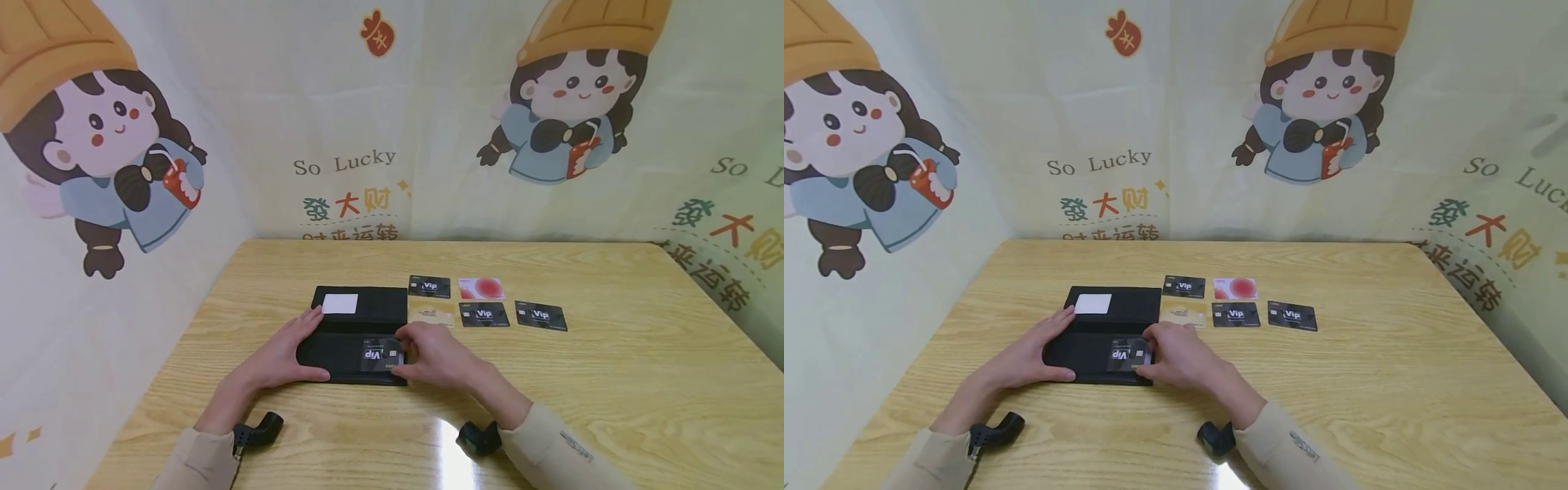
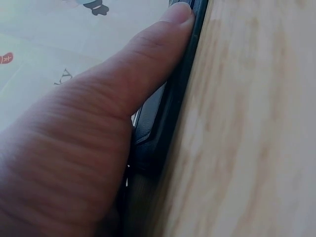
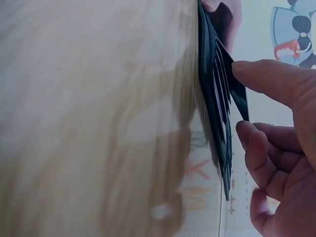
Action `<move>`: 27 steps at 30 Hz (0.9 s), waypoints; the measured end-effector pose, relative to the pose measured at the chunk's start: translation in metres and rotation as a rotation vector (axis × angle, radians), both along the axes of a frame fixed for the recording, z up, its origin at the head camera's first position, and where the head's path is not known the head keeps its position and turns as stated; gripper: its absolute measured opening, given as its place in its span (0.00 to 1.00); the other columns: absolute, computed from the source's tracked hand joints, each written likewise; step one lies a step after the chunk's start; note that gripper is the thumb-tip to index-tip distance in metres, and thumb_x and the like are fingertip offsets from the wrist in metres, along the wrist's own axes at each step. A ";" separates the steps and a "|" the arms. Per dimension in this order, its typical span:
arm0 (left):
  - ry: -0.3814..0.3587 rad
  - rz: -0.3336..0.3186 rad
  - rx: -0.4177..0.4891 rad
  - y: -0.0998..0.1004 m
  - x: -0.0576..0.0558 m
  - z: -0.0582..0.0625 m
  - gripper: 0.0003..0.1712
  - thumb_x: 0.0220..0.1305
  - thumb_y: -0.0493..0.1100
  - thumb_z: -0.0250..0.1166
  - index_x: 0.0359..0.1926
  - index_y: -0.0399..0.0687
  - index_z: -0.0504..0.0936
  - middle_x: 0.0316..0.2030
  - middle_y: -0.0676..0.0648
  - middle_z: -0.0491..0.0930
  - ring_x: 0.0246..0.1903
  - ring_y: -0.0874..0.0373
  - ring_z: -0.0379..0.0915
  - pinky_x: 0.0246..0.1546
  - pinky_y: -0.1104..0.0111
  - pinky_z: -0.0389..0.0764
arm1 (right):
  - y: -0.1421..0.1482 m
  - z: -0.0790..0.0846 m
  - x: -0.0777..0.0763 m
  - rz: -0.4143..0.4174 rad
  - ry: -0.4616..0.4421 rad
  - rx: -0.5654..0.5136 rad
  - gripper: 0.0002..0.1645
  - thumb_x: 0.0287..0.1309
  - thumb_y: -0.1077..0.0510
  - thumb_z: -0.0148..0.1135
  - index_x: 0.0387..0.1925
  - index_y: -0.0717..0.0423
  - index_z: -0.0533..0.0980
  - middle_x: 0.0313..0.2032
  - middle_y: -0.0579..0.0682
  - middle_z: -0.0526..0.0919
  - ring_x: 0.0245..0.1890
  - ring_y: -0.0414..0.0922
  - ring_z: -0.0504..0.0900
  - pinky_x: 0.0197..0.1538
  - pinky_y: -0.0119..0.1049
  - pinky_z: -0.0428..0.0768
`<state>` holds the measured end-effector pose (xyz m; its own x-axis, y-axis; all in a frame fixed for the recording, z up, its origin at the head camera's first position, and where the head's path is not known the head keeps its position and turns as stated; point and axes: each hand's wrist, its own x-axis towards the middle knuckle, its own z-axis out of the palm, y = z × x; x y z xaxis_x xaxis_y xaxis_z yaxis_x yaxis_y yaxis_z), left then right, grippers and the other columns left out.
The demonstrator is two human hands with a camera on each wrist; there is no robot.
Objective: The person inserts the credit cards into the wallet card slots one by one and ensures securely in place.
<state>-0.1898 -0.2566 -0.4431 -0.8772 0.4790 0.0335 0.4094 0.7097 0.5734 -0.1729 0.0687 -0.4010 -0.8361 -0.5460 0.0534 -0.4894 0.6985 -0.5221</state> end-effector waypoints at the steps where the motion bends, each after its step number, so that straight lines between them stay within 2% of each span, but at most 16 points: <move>1: -0.001 0.002 0.001 0.000 0.000 0.000 0.67 0.49 0.69 0.76 0.79 0.41 0.56 0.79 0.43 0.49 0.76 0.38 0.41 0.71 0.40 0.46 | -0.002 0.000 0.000 0.005 0.017 0.006 0.30 0.52 0.47 0.78 0.52 0.59 0.80 0.37 0.43 0.81 0.37 0.40 0.76 0.51 0.42 0.74; 5: 0.002 0.006 -0.001 0.001 0.000 0.000 0.67 0.48 0.69 0.76 0.79 0.41 0.56 0.79 0.43 0.49 0.76 0.38 0.41 0.71 0.40 0.46 | -0.012 0.000 -0.002 0.024 0.062 0.038 0.28 0.53 0.46 0.77 0.50 0.58 0.81 0.33 0.40 0.79 0.36 0.39 0.75 0.46 0.45 0.66; 11: 0.009 0.000 0.005 0.001 0.000 -0.001 0.66 0.49 0.69 0.76 0.79 0.41 0.55 0.79 0.43 0.49 0.76 0.39 0.41 0.71 0.40 0.46 | -0.024 -0.001 -0.001 0.024 0.092 0.074 0.28 0.53 0.45 0.77 0.48 0.58 0.81 0.31 0.40 0.77 0.35 0.39 0.74 0.46 0.45 0.63; 27: -0.025 0.010 0.001 0.001 0.001 0.001 0.69 0.47 0.72 0.75 0.79 0.44 0.54 0.79 0.47 0.47 0.77 0.41 0.39 0.72 0.41 0.46 | -0.041 -0.004 -0.006 0.022 0.023 0.110 0.32 0.56 0.40 0.74 0.54 0.56 0.81 0.31 0.38 0.74 0.36 0.38 0.73 0.46 0.45 0.61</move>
